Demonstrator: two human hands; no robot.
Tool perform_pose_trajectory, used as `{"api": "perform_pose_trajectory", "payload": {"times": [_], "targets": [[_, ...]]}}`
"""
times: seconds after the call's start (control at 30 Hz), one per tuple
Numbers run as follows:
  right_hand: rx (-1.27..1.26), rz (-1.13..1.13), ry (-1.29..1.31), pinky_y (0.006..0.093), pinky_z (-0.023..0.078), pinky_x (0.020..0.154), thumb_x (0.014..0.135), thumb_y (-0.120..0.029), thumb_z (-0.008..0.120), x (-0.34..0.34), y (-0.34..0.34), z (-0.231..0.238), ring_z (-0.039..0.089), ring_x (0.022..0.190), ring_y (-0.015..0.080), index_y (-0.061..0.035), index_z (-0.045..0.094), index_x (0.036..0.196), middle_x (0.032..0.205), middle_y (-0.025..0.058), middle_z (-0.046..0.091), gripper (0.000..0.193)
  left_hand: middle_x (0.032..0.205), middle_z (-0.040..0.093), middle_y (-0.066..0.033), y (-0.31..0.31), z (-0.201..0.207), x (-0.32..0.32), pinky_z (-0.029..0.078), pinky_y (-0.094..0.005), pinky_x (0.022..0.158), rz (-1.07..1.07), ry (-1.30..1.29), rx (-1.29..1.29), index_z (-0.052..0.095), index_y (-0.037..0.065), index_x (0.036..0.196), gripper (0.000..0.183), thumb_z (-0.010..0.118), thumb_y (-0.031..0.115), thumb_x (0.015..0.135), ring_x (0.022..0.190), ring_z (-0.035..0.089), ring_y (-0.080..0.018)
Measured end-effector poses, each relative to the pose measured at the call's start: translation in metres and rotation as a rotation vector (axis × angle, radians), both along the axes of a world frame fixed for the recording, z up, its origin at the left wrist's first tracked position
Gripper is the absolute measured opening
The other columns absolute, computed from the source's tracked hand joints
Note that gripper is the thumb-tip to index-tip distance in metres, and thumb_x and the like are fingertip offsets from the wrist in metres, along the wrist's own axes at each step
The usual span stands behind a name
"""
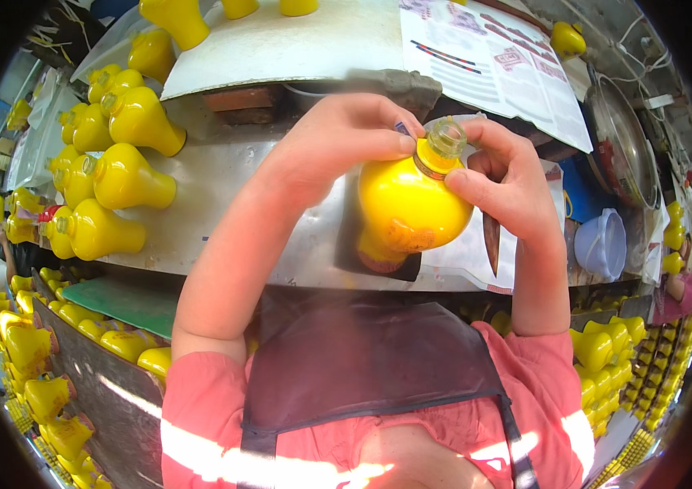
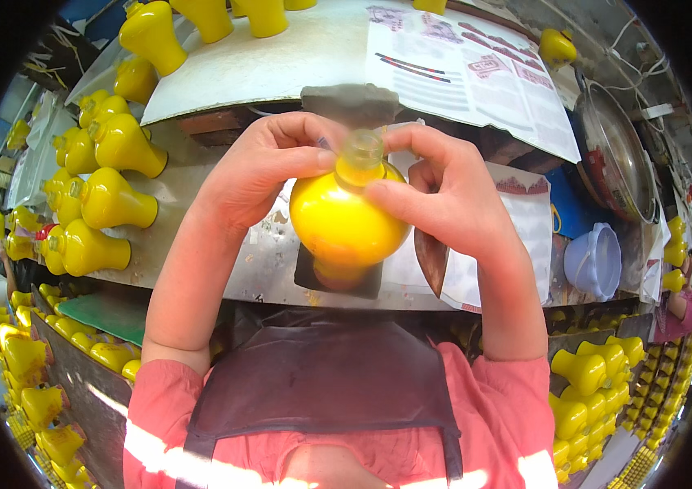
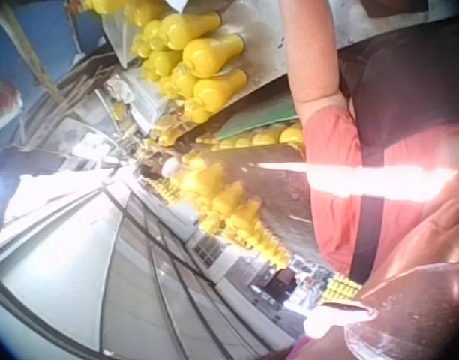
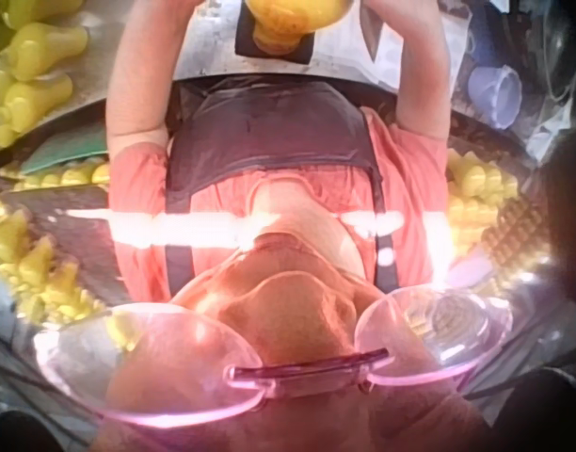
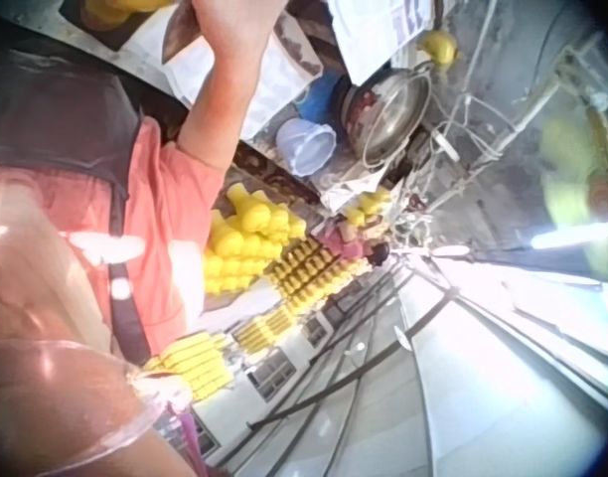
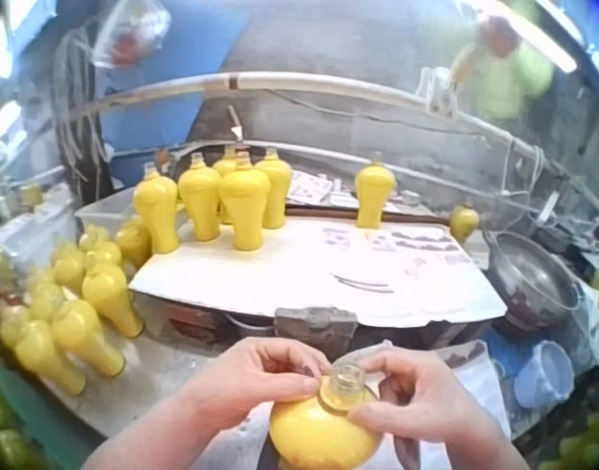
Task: The person applies decorative stickers to yellow ceramic vases on a metal workbench. They peel each sticker from a backing sheet, position it on the vase, and smooth it down with their fingers. The person handles the vases one at a time, rotating them to align the label before placing them back on the bench.
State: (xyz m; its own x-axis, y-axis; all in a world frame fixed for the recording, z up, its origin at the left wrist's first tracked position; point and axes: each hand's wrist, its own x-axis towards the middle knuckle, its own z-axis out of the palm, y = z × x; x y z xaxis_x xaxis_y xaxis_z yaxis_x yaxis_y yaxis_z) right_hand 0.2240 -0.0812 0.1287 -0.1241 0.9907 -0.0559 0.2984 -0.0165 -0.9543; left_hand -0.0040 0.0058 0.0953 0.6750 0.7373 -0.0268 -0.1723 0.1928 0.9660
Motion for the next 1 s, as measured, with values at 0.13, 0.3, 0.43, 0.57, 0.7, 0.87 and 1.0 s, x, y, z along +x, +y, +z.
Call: {"api": "perform_pose_trajectory", "payload": {"times": [0.13, 0.3, 0.43, 0.57, 0.7, 0.87, 1.0], "targets": [[-0.031, 0.02, 0.025, 0.024, 0.04, 0.035, 0.088, -0.017, 0.076, 0.001, -0.003, 0.0, 0.054, 0.038, 0.0078, -0.0014, 0.065, 0.123, 0.058, 0.0016, 0.06, 0.04, 0.11, 0.071, -0.0054, -0.003, 0.003, 0.002, 0.051, -0.0282, 0.095, 0.042, 0.008, -0.004, 0.069, 0.0, 0.112, 0.022, 0.068, 0.004, 0.09, 0.101, 0.065, -0.014], [-0.024, 0.013, 0.017, 0.0239, 0.039, 0.035, 0.087, -0.015, 0.077, 0.001, -0.004, -0.001, 0.054, 0.039, 0.0072, -0.0004, 0.064, 0.123, 0.06, 0.0018, 0.061, 0.041, 0.122, 0.067, -0.0097, -0.037, -0.006, 0.001, 0.048, -0.0306, 0.102, 0.341, -0.048, 0.113, 0.064, -0.002, 0.121, 0.03, 0.064, 0.002, 0.092, 0.112, 0.062, -0.0154], [0.006, 0.017, 0.056, 0.0238, 0.039, 0.035, 0.088, -0.015, 0.077, -0.001, -0.001, -0.006, 0.053, 0.04, 0.0065, -0.0002, 0.064, 0.122, 0.062, 0.0018, 0.062, 0.04, 0.112, 0.07, -0.0114, -0.055, -0.014, 0.002, 0.052, -0.0355, 0.097, 0.487, 0.012, 0.515, 0.073, 0.001, 0.107, 0.025, 0.077, 0.015, 0.086, 0.108, 0.067, -0.0235], [0.062, 0.027, 0.039, 0.0236, 0.038, 0.035, 0.089, -0.016, 0.077, -0.002, 0.001, -0.008, 0.053, 0.04, 0.0066, -0.0003, 0.064, 0.122, 0.062, 0.0021, 0.063, 0.039, 0.12, 0.066, -0.0108, -0.058, -0.013, 0.0, 0.046, -0.035, 0.104, 0.441, 0.106, 0.542, 0.073, 0.0, 0.112, 0.029, 0.075, 0.015, 0.088, 0.115, 0.062, -0.0222], [-0.018, 0.015, 0.071, 0.0242, 0.039, 0.033, 0.089, -0.017, 0.077, -0.002, -0.002, -0.004, 0.055, 0.038, 0.0088, -0.0007, 0.063, 0.123, 0.062, 0.0036, 0.063, 0.039, 0.127, 0.061, -0.007, -0.051, -0.011, -0.002, 0.042, -0.0326, 0.109, 0.309, 0.115, 0.403, 0.07, 0.0, 0.12, 0.034, 0.072, 0.014, 0.089, 0.122, 0.058, -0.0181], [-0.05, 0.018, 0.111, 0.0261, 0.041, 0.031, 0.09, -0.016, 0.076, -0.006, -0.004, 0.002, 0.056, 0.035, 0.0125, -0.0009, 0.062, 0.114, 0.06, 0.0061, 0.063, 0.032, 0.132, 0.057, -0.0038, -0.034, -0.014, -0.005, 0.041, -0.0328, 0.112, 0.095, 0.06, 0.237, 0.067, -0.001, 0.126, 0.044, 0.072, 0.018, 0.087, 0.127, 0.055, -0.0171], [-0.063, 0.013, 0.103, 0.0269, 0.041, 0.03, 0.09, -0.016, 0.075, -0.01, -0.003, 0.006, 0.056, 0.035, 0.0137, -0.0027, 0.059, 0.103, 0.059, 0.007, 0.063, 0.025, 0.138, 0.055, -0.0044, -0.023, -0.013, -0.006, 0.041, -0.034, 0.113, -0.026, 0.07, 0.197, 0.066, 0.0, 0.131, 0.051, 0.074, 0.025, 0.087, 0.13, 0.054, -0.0178]]}}
